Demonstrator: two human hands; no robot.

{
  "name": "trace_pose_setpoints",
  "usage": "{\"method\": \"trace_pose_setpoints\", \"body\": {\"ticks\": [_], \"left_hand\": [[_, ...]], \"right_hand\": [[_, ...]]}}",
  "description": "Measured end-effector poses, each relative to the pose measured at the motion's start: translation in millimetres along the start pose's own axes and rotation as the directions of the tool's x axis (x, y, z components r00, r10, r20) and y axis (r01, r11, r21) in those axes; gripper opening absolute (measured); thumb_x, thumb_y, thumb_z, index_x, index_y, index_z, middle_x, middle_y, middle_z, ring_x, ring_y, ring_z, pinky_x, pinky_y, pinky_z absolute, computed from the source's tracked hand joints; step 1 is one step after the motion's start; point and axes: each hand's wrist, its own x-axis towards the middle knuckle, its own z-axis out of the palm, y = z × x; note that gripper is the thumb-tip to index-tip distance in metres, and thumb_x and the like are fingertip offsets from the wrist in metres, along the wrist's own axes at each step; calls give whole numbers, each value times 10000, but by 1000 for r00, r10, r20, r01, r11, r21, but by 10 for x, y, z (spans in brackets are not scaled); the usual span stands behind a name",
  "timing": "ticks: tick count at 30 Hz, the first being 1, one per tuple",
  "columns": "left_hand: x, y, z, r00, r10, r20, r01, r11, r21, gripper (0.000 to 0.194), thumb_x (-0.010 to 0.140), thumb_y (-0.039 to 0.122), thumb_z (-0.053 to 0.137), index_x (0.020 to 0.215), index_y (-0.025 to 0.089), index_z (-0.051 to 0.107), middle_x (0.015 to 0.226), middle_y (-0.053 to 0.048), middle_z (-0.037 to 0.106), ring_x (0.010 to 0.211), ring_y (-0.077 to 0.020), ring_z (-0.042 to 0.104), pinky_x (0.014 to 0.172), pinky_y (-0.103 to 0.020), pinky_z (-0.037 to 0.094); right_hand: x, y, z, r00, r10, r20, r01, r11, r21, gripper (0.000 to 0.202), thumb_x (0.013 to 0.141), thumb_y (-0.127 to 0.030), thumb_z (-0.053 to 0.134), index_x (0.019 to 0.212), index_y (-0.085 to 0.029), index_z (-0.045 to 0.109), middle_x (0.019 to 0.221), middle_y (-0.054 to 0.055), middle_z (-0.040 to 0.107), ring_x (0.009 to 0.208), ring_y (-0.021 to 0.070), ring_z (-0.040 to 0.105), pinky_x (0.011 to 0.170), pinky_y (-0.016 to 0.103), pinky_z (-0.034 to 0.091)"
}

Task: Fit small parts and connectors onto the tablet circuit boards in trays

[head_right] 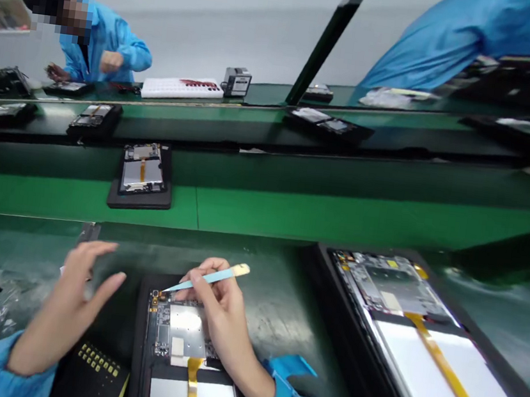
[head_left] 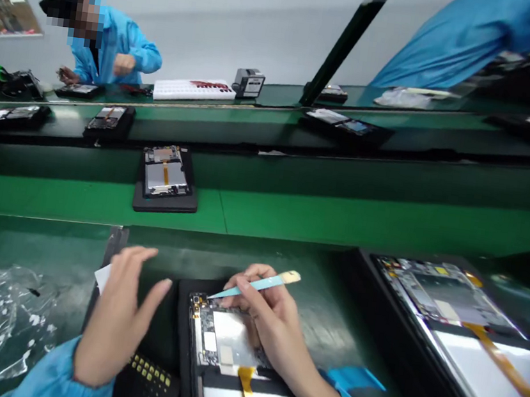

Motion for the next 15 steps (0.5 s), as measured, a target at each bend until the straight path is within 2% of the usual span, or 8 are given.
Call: {"method": "trace_pose_setpoints", "body": {"ticks": [2,3,6,9,12,14,15], "left_hand": [[-56,-145,-205,983,19,-182,22,975,222,301,912,368,437,1176,224,430,1166,-112,456,1125,-291,412,959,-478,356],[-87,-236,-278,973,13,-230,61,948,312,298,910,371,434,1157,205,448,1139,-126,455,1100,-310,417,940,-488,362],[-171,-509,-324,969,-37,-245,141,895,423,271,894,390,445,1037,178,532,1055,-145,474,1001,-329,454,866,-483,400],[-213,-649,-198,958,-39,-283,134,937,322,262,879,437,462,881,197,569,958,-123,537,905,-304,501,797,-458,441],[-246,-592,-70,941,-26,-339,98,976,197,296,880,490,453,854,215,559,889,-72,609,807,-241,568,717,-376,488],[-291,-470,-22,956,-11,-294,31,997,64,242,878,457,501,876,226,570,837,-20,655,723,-176,618,650,-278,505],[-321,-396,-7,965,15,-263,-20,1000,-15,192,869,418,542,876,231,581,797,6,667,675,-145,630,618,-232,502]], "right_hand": [[0,-47,-8,999,36,-11,-35,999,40,349,705,-420,775,787,-222,499,693,-24,659,579,147,676,584,250,547],[-6,-83,-4,999,41,-10,-40,998,49,349,700,-426,778,783,-222,508,706,-18,662,603,158,686,606,264,560],[-63,-219,65,999,-20,40,19,999,47,302,727,-407,764,749,-219,530,736,-5,667,642,157,691,642,268,578],[-185,-326,235,985,-105,140,100,994,40,234,772,-296,744,739,-226,524,756,-14,665,646,138,687,650,250,588],[-333,-321,430,944,-216,251,226,974,-9,151,837,-213,672,799,-247,529,810,-12,670,730,148,696,814,340,587],[-405,-253,513,873,-342,347,397,912,-100,136,870,-141,609,872,-261,547,878,8,677,829,159,693,917,389,546],[-428,-208,529,808,-430,402,516,847,-131,172,870,-105,593,910,-268,557,910,16,678,858,160,691,936,382,537]]}}
